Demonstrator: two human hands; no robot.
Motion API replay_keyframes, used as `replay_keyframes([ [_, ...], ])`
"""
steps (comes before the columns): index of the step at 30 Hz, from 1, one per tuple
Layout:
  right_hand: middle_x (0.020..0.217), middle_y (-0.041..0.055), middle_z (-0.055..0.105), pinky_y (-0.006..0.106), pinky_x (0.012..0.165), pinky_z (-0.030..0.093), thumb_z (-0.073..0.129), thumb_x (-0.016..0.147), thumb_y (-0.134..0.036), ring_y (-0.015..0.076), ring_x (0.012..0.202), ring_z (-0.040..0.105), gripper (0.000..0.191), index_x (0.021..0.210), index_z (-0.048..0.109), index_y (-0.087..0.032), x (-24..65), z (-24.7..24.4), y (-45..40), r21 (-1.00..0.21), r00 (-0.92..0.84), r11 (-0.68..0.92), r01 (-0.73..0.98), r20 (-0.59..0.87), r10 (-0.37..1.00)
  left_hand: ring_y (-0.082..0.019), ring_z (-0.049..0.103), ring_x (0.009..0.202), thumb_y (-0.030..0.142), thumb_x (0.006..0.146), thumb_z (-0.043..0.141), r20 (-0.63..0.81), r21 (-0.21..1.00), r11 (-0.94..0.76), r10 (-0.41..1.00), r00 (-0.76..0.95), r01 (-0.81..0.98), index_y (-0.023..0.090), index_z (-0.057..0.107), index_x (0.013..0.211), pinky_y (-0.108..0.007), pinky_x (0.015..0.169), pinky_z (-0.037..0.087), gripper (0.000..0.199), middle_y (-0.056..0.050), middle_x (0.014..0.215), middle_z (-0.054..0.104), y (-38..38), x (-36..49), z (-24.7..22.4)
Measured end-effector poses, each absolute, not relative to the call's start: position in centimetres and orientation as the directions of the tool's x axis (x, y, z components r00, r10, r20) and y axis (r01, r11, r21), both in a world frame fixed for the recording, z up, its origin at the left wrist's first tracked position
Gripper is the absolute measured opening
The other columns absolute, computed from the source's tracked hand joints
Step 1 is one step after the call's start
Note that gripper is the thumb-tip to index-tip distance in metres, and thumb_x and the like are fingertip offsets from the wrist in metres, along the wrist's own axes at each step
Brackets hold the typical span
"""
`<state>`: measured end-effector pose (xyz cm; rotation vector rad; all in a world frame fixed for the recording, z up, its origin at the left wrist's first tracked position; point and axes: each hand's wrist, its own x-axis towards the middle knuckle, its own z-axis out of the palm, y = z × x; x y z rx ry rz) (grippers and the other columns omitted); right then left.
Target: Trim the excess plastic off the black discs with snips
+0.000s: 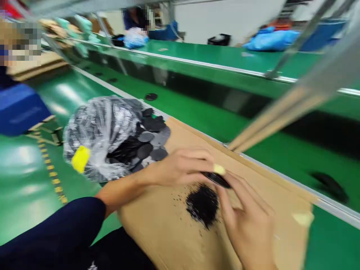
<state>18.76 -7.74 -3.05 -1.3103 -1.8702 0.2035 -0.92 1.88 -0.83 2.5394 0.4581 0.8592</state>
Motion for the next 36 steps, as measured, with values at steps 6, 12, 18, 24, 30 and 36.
replay_keyframes([
  [6,0.113,0.0071,0.072,0.042,0.09,0.064,0.058,0.103,-0.016,0.0255,0.1,0.072,0.022,0.119,0.071,-0.024,17.7,-2.3,-8.2,-0.553,-0.051,0.452,0.7,0.592,0.804,-0.017,0.066,0.101,0.022,0.1,0.061,0.597,0.562,-0.827,0.421,0.683,0.018,0.018,0.067,0.116,-0.031,0.087,0.058,0.017,-0.008,0.108,0.07,1.4,-1.3,-2.1],
  [12,0.109,0.0067,0.073,0.038,0.086,0.064,0.055,0.104,-0.015,0.0237,0.098,0.072,0.021,0.112,0.073,-0.021,17.5,-2.0,-8.6,-0.582,-0.05,0.455,0.674,0.579,0.814,-0.016,0.068,0.095,0.027,0.094,0.07,0.61,0.595,-0.803,0.481,0.629,0.038,0.016,0.069,0.107,-0.03,0.083,0.058,0.017,-0.008,0.103,0.073,1.1,-1.0,-2.0],
  [18,0.109,0.0061,0.073,0.036,0.086,0.064,0.055,0.104,-0.014,0.0223,0.098,0.072,0.022,0.114,0.073,-0.021,17.5,-2.1,-8.7,-0.571,-0.058,0.491,0.658,0.612,0.789,-0.017,0.069,0.102,0.024,0.094,0.07,0.576,0.652,-0.758,0.498,0.648,0.002,0.018,0.072,0.106,-0.031,0.088,0.058,0.014,-0.008,0.103,0.073,1.1,-1.2,-1.7],
  [24,0.112,0.0064,0.072,0.043,0.091,0.063,0.057,0.104,-0.02,0.0252,0.103,0.07,0.022,0.12,0.072,-0.022,18.1,-1.6,-8.6,-0.625,-0.056,0.449,0.639,0.544,0.837,-0.017,0.069,0.096,0.028,0.096,0.067,0.537,0.655,-0.755,0.494,0.684,0.031,0.016,0.069,0.104,-0.031,0.085,0.058,0.015,-0.008,0.099,0.072,1.0,-1.3,-1.8],
  [30,0.135,0.0133,0.061,0.054,0.104,0.054,0.055,0.105,-0.056,0.033,0.123,0.06,0.05,0.139,0.058,-0.019,22.8,-2.4,-10.6,-0.513,-0.202,0.325,0.794,0.282,0.938,-0.014,0.068,0.089,0.031,0.096,0.069,0.627,0.52,-0.847,0.465,0.625,0.109,0.016,0.069,0.108,-0.027,0.079,0.056,0.019,-0.006,0.097,0.073,1.6,-1.8,-1.7],
  [36,0.135,0.0211,0.057,0.058,0.096,0.057,0.057,0.1,-0.064,0.0408,0.124,0.056,0.067,0.143,0.053,-0.013,26.3,-7.4,-16.0,-0.271,-0.163,0.176,0.946,0.07,0.984,-0.013,0.067,0.08,0.039,0.097,0.067,0.555,0.521,-0.825,0.522,0.648,0.218,0.016,0.069,0.1,-0.023,0.071,0.053,0.023,-0.005,0.094,0.073,1.5,-2.2,-1.7],
])
